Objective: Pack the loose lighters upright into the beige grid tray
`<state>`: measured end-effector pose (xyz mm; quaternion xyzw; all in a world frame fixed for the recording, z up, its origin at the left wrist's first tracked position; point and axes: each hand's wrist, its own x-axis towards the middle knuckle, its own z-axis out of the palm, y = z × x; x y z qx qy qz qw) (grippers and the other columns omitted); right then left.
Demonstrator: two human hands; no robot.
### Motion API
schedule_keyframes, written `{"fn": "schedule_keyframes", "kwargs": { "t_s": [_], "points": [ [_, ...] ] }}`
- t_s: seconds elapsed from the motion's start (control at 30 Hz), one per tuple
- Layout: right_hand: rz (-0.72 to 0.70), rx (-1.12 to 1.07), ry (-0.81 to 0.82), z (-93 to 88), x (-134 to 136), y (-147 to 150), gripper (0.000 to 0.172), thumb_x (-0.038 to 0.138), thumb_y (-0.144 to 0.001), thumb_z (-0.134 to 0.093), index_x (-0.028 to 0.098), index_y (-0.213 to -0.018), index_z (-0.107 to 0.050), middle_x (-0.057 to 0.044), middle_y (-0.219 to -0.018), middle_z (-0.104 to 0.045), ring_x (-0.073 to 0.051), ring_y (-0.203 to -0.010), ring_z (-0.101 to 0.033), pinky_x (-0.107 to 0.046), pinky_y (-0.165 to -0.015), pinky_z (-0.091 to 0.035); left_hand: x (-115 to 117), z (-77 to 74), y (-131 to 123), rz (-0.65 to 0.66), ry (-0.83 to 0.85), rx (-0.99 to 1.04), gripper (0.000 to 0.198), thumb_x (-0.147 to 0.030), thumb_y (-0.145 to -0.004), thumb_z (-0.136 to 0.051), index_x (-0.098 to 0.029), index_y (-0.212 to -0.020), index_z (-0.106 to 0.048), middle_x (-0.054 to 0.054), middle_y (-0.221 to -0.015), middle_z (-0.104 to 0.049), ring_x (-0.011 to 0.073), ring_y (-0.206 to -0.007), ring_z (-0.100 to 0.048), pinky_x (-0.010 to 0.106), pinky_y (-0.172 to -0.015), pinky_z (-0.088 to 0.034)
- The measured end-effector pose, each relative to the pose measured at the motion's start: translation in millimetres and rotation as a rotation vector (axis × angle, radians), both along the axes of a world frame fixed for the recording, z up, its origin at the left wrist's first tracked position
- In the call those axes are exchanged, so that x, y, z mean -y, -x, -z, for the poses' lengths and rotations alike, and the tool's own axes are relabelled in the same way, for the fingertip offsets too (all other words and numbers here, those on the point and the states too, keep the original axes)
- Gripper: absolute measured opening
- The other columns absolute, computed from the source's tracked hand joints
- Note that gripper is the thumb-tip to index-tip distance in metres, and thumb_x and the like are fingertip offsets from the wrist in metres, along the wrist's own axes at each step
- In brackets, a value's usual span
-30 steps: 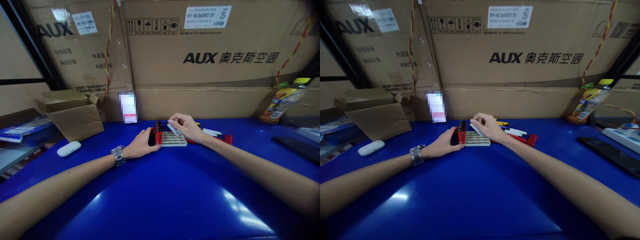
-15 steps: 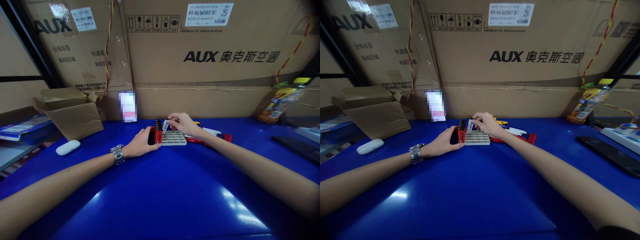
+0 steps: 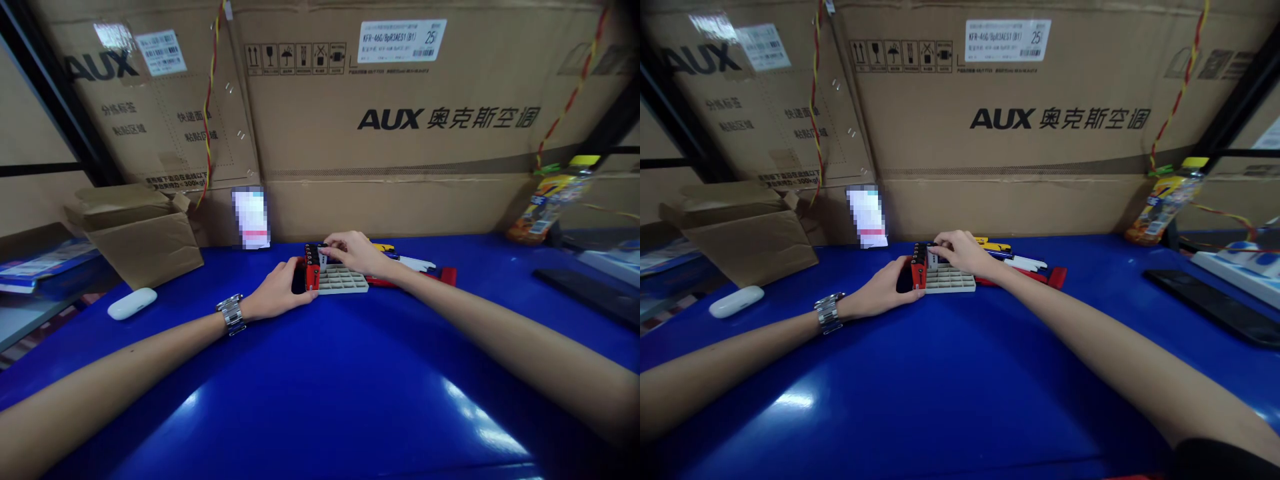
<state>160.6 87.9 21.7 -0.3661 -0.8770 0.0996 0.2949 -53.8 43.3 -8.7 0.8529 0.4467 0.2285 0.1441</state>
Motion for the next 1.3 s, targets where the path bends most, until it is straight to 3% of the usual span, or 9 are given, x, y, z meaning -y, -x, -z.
{"fn": "schedule_keyframes", "kwargs": {
  "t_s": [0.1,0.17,0.3,0.43,0.6,0.73,0.83,1.13,1.3],
  "points": [
    [0.000,0.062,-0.006,-1.1,3,-17,0.034,0.045,-0.090,-0.043,0.017,-0.097,-0.062,-0.005,-0.080,-0.067,-0.016,-0.067,-0.058,-0.028,-0.061,-0.039,1,-1.2,0,-0.002,0.004,-0.006,0.067,-0.058,-0.075,-0.056,-0.014,-0.123,-0.041,0.016,-0.119,-0.054,0.0310,-0.106,-0.052,0.045,-0.087,-0.043],
    [0.073,0.127,-0.052,-3.8,4,-37,0.033,0.043,-0.091,-0.041,0.018,-0.103,-0.059,-0.007,-0.086,-0.068,-0.017,-0.072,-0.060,-0.029,-0.064,-0.040,2,-2.3,0,-0.006,0.010,-0.002,0.066,-0.057,-0.074,-0.056,-0.014,-0.123,-0.041,0.016,-0.118,-0.055,0.0313,-0.106,-0.052,0.045,-0.087,-0.043],
    [0.213,0.404,-0.083,-10.9,1,-89,0.024,0.034,-0.087,-0.046,0.018,-0.086,-0.063,-0.009,-0.083,-0.067,-0.020,-0.070,-0.059,-0.032,-0.064,-0.039,3,-3.7,-1,-0.021,0.036,0.021,0.068,-0.058,-0.073,-0.058,-0.014,-0.123,-0.042,0.016,-0.117,-0.055,0.0313,-0.106,-0.053,0.045,-0.085,-0.044],
    [0.146,0.470,0.062,-12.7,3,-120,0.018,0.027,-0.081,-0.048,0.020,-0.077,-0.065,-0.006,-0.080,-0.068,-0.019,-0.068,-0.058,-0.033,-0.066,-0.041,2,-3.9,0,-0.017,0.044,0.033,0.070,-0.060,-0.072,-0.058,-0.015,-0.123,-0.043,0.016,-0.118,-0.055,0.0314,-0.106,-0.052,0.046,-0.085,-0.044],
    [0.026,0.446,0.196,-11.4,13,-111,0.021,0.031,-0.082,-0.051,0.019,-0.083,-0.068,-0.009,-0.083,-0.068,-0.020,-0.070,-0.057,-0.035,-0.069,-0.040,2,-4.5,-1,-0.013,0.051,0.028,0.066,-0.060,-0.073,-0.056,-0.015,-0.120,-0.044,0.016,-0.116,-0.055,0.0303,-0.102,-0.054,0.045,-0.082,-0.045],
    [0.082,0.516,0.175,-10.9,17,-101,0.017,0.031,-0.081,-0.055,0.018,-0.081,-0.067,-0.014,-0.084,-0.066,-0.025,-0.079,-0.053,-0.040,-0.074,-0.037,3,-4.9,-1,-0.010,0.049,0.038,0.066,-0.060,-0.072,-0.057,-0.015,-0.119,-0.045,0.015,-0.114,-0.057,0.0299,-0.100,-0.054,0.044,-0.080,-0.045],
    [0.129,0.549,0.197,-8.8,20,-100,0.025,0.037,-0.086,-0.048,0.018,-0.079,-0.062,-0.013,-0.084,-0.063,-0.026,-0.082,-0.052,-0.039,-0.073,-0.037,3,-5.2,-1,-0.013,0.046,0.036,0.066,-0.060,-0.072,-0.057,-0.015,-0.119,-0.045,0.015,-0.114,-0.057,0.0297,-0.100,-0.054,0.044,-0.080,-0.045],
    [0.129,0.349,0.162,-8.7,18,-102,0.021,0.039,-0.086,-0.045,0.021,-0.088,-0.056,-0.006,-0.076,-0.062,-0.018,-0.064,-0.053,-0.031,-0.060,-0.037,4,-4.8,-1,-0.024,0.041,0.035,0.066,-0.058,-0.072,-0.058,-0.016,-0.120,-0.044,0.015,-0.114,-0.056,0.0300,-0.102,-0.054,0.044,-0.083,-0.046],
    [0.112,0.415,0.203,-6.4,19,-100,0.034,0.049,-0.083,-0.048,0.021,-0.069,-0.060,-0.004,-0.067,-0.061,-0.018,-0.060,-0.052,-0.031,-0.055,-0.036,3,-4.1,-1,-0.005,0.038,0.041,0.064,-0.057,-0.072,-0.058,-0.016,-0.120,-0.044,0.015,-0.114,-0.057,0.0304,-0.102,-0.054,0.046,-0.083,-0.045]
  ]
}}
